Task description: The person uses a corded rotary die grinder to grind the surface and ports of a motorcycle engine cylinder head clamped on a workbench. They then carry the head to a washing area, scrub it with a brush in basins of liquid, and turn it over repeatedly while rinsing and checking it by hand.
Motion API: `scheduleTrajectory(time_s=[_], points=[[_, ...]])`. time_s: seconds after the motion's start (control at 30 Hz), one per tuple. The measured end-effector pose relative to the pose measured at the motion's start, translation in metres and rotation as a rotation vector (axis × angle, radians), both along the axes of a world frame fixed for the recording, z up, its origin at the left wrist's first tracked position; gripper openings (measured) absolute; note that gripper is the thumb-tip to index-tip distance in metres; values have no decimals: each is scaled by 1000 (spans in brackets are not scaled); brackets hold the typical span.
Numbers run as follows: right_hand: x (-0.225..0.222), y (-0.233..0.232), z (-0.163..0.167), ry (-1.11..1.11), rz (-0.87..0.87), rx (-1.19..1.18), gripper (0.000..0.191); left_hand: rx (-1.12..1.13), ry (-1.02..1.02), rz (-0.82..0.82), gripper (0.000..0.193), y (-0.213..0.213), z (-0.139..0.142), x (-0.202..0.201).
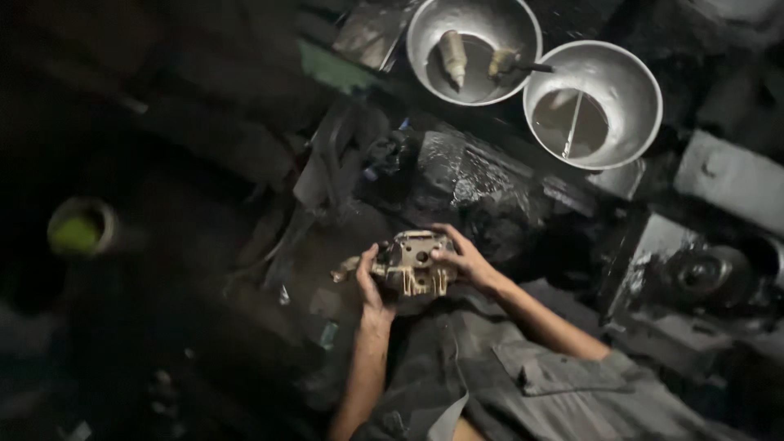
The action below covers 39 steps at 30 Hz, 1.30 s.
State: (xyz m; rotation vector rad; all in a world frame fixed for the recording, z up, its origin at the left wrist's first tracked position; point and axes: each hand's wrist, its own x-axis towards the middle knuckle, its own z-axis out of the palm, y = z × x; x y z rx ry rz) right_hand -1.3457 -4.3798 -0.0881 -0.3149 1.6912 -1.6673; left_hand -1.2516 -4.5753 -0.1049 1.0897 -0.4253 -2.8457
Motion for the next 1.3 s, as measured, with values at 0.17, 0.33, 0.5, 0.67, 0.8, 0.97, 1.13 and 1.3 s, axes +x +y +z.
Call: scheduleTrajectory(time_s=[0.17, 0.33, 0.5, 0.67, 0.8, 0.97, 1.13, 1.3], points=[[-57, -59, 40, -177, -229, -200, 80, -179, 344, -370, 69, -92, 43, -72], [-89, -79, 53, -481, -369, -423, 73, -658, 795, -667, 108, -142, 57, -164], [-113, -78, 62, -661, -492, -285, 70, -598, 1104, -833, 116, -136, 69, -251], [-156, -63, 86, -754, -280, -268, 95, -407, 1162, -781, 102, -100, 85, -302], [-198, -31, 93, -701, -92, -510, 92, -299, 977, -620, 97, -73, 86, -331], [-280, 28, 59, 258, -377, 256, 65, -194, 812, -437, 90, -53, 80, -358], [-342, 89, 20, 778, -753, 865, 55, -61, 683, -297, 84, -64, 75, -378], [-367, 85, -1, 475, -811, 795, 42, 24, 591, -211, 78, -75, 63, -391]])
